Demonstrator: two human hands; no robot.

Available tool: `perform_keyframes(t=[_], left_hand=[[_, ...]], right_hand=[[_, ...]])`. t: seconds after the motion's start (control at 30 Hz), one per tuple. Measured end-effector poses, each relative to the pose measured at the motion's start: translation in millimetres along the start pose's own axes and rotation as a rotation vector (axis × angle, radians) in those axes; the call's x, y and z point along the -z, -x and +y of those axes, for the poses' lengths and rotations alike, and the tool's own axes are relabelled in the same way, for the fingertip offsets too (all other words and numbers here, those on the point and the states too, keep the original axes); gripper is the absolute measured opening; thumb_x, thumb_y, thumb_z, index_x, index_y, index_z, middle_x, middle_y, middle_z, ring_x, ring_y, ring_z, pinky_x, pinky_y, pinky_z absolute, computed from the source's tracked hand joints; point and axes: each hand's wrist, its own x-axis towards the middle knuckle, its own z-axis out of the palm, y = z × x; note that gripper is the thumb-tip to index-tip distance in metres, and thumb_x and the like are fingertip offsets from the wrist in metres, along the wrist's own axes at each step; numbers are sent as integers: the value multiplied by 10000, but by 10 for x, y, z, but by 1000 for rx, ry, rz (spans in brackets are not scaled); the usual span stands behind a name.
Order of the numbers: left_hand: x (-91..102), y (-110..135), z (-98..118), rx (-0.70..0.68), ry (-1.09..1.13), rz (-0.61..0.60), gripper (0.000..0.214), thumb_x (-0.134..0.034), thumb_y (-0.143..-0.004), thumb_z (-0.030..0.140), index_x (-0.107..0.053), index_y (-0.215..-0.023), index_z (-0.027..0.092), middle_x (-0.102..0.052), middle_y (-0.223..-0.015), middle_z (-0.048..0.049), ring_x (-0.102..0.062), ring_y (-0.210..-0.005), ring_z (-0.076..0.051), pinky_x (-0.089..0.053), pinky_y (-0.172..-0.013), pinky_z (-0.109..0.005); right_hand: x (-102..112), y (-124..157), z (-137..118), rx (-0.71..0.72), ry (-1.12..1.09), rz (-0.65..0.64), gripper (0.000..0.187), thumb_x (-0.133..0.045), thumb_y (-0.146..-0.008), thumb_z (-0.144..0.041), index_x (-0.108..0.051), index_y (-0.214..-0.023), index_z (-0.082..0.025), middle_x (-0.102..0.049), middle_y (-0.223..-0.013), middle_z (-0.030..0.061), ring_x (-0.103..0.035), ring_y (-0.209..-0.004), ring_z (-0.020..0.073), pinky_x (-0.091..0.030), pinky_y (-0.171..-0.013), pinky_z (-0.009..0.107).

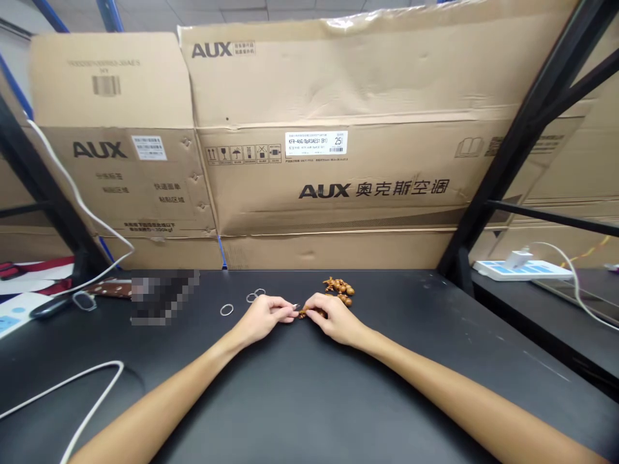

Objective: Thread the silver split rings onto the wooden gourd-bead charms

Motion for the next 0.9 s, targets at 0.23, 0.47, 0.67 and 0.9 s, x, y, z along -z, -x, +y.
perform_keyframes(t=[0.23, 0.47, 0.67, 0.9], left_hand=[[-18, 24, 62, -70, -134, 22, 296, -652, -765, 404, -709, -746, 114, -679, -1056, -139, -636, -985, -257, -537, -777, -318], [-32, 53, 116, -125, -211, -24, 248, -597, -810, 365, -687, -759, 140, -703, -914, -75, -623, -842, -198, -472, -685, -261], [-41, 58, 117, -137, -197, -61, 257, -587, -817, 386, -676, -775, 148, -706, -918, -63, -617, -805, -181, -458, -727, -263], [-43, 59, 111, -135, -199, -87, 247, -584, -821, 381, -684, -792, 157, -707, -842, -45, -623, -796, -180, -461, -769, -272]], right_hand=[[-16, 2, 11, -129, -237, 32, 208, -495, -908, -322, -585, -788, -179, -668, -765, 34, -612, -703, 159, -475, -688, 286], [-77, -2, -18, -162, -410, 67, 250, -495, -900, -429, -524, -834, -190, -626, -720, 5, -602, -670, 144, -475, -642, 274], [-100, -18, -26, -190, -552, 40, 265, -504, -889, -457, -484, -843, -196, -614, -673, -10, -591, -607, 134, -463, -587, 264], [-112, -14, -70, -191, -601, -3, 260, -500, -890, -454, -472, -857, -198, -648, -722, 5, -618, -608, 137, -490, -603, 278]])
